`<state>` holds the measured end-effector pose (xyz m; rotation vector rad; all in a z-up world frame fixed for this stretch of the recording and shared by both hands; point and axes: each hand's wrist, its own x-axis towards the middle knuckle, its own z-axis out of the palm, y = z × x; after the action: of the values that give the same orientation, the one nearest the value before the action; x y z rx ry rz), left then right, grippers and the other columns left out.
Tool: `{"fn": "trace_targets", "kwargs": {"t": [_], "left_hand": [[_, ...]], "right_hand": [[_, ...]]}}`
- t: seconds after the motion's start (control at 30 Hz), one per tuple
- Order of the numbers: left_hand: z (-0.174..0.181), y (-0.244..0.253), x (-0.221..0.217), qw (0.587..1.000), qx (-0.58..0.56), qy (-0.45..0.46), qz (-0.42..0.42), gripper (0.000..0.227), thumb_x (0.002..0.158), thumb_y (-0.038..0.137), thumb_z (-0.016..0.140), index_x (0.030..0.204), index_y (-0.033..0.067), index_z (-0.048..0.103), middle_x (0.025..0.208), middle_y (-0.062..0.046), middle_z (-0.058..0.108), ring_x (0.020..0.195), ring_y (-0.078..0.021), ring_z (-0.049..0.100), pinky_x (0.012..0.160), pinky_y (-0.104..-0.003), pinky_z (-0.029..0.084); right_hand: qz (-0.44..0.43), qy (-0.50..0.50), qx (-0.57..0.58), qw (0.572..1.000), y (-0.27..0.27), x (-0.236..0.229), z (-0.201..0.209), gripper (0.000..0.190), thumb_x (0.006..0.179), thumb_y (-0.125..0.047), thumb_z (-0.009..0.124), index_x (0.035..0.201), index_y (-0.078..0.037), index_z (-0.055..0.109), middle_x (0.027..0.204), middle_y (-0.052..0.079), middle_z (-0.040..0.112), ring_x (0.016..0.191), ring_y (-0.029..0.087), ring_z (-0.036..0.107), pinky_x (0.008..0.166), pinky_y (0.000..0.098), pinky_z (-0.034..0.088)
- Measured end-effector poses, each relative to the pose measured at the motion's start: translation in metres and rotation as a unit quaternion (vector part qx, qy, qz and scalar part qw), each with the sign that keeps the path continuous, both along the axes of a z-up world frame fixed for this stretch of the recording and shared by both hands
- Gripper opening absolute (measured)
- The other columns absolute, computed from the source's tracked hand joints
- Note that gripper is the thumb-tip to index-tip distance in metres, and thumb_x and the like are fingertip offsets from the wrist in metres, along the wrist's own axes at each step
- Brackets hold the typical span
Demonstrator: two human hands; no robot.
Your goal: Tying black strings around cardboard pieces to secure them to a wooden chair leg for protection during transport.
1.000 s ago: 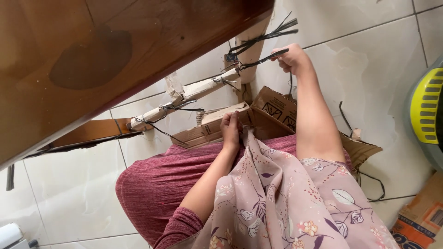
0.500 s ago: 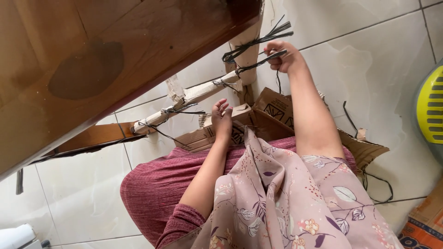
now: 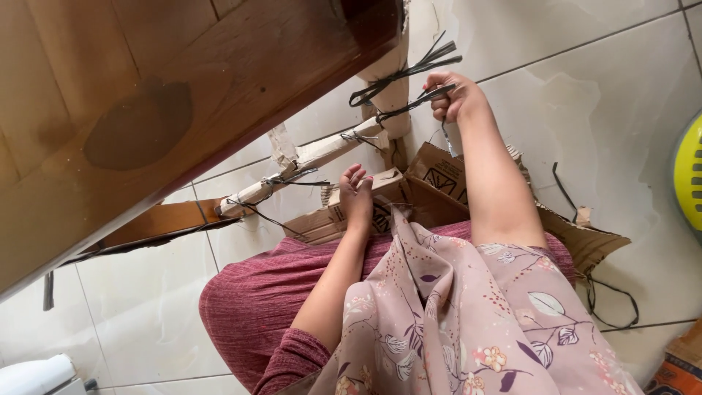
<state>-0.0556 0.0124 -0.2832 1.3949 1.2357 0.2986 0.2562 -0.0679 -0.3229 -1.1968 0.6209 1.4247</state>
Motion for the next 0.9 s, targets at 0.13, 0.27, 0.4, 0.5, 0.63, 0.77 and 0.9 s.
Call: {"fn": "trace_targets", "kwargs": {"t": [0.13, 0.27, 0.4, 0.5, 0.63, 0.77, 0.9], "left_hand": [[0.026, 0.002, 0.017, 0.998, 0.013, 0.066, -0.019, 0.053, 0.090, 0.017, 0.067, 0.139, 0.0205, 0.049, 0.134, -0.005, 0.067, 0.116, -0.0195, 0.067, 0.091, -0.035, 0.054], [0.013, 0.018, 0.038, 0.999, 0.008, 0.037, -0.017, 0.075, 0.084, 0.020, 0.065, 0.149, -0.0004, 0.034, 0.150, -0.021, 0.051, 0.139, -0.0301, 0.052, 0.111, -0.045, 0.046], [-0.004, 0.022, 0.041, 0.994, 0.045, 0.028, -0.099, 0.052, 0.085, 0.018, 0.061, 0.136, 0.0069, 0.056, 0.147, -0.021, 0.045, 0.143, -0.0383, 0.044, 0.117, -0.047, 0.044], [-0.011, 0.013, 0.023, 0.991, 0.059, 0.015, -0.116, 0.046, 0.086, 0.010, 0.063, 0.132, 0.0125, 0.060, 0.162, -0.018, 0.030, 0.141, -0.0349, 0.046, 0.118, -0.042, 0.040], [-0.008, 0.004, -0.003, 0.987, 0.087, 0.006, -0.134, 0.046, 0.088, 0.017, 0.065, 0.133, 0.0179, 0.057, 0.164, -0.014, 0.028, 0.130, -0.0393, 0.055, 0.107, -0.043, 0.049], [-0.002, 0.000, -0.016, 0.979, 0.123, -0.014, -0.160, 0.043, 0.088, 0.012, 0.067, 0.128, 0.0228, 0.055, 0.163, -0.014, 0.029, 0.129, -0.0423, 0.056, 0.100, -0.046, 0.054], [-0.006, 0.000, -0.019, 0.975, 0.147, -0.013, -0.166, 0.036, 0.089, 0.011, 0.068, 0.122, 0.0225, 0.059, 0.162, -0.013, 0.034, 0.127, -0.0419, 0.059, 0.095, -0.044, 0.059]], "right_hand": [[0.028, 0.011, 0.011, 0.999, 0.011, -0.004, -0.007, 0.028, 0.079, -0.017, 0.063, 0.060, -0.023, 0.043, 0.046, -0.011, 0.021, 0.042, 0.004, 0.011, 0.043, 0.0220, 0.009], [0.051, -0.037, 0.021, 0.998, 0.013, -0.004, 0.013, 0.033, 0.080, -0.015, 0.062, 0.062, -0.024, 0.036, 0.053, -0.013, 0.030, 0.041, 0.004, 0.013, 0.044, 0.0245, 0.009], [0.181, -0.262, -0.044, 0.947, 0.008, -0.009, 0.052, 0.015, 0.087, -0.020, 0.071, 0.098, -0.011, 0.076, 0.091, 0.000, 0.073, 0.051, 0.006, 0.034, 0.043, 0.0181, 0.024], [0.297, -0.447, -0.133, 0.834, 0.001, -0.013, 0.050, 0.015, 0.089, -0.037, 0.071, 0.089, -0.024, 0.077, 0.075, -0.004, 0.058, 0.068, 0.014, 0.048, 0.062, 0.0288, 0.043], [0.250, -0.476, -0.112, 0.836, -0.009, -0.016, 0.051, 0.035, 0.084, -0.018, 0.079, 0.118, -0.015, 0.074, 0.090, -0.003, 0.073, 0.079, 0.011, 0.069, 0.074, 0.0303, 0.056], [0.186, -0.626, -0.050, 0.756, -0.023, -0.014, 0.030, 0.025, 0.084, 0.002, 0.075, 0.104, -0.013, 0.080, 0.093, 0.004, 0.075, 0.086, 0.014, 0.071, 0.079, 0.0270, 0.059], [0.089, -0.734, -0.026, 0.673, -0.033, -0.016, 0.018, 0.013, 0.088, 0.003, 0.079, 0.094, -0.008, 0.083, 0.090, 0.008, 0.080, 0.086, 0.017, 0.075, 0.083, 0.0292, 0.063]]}}
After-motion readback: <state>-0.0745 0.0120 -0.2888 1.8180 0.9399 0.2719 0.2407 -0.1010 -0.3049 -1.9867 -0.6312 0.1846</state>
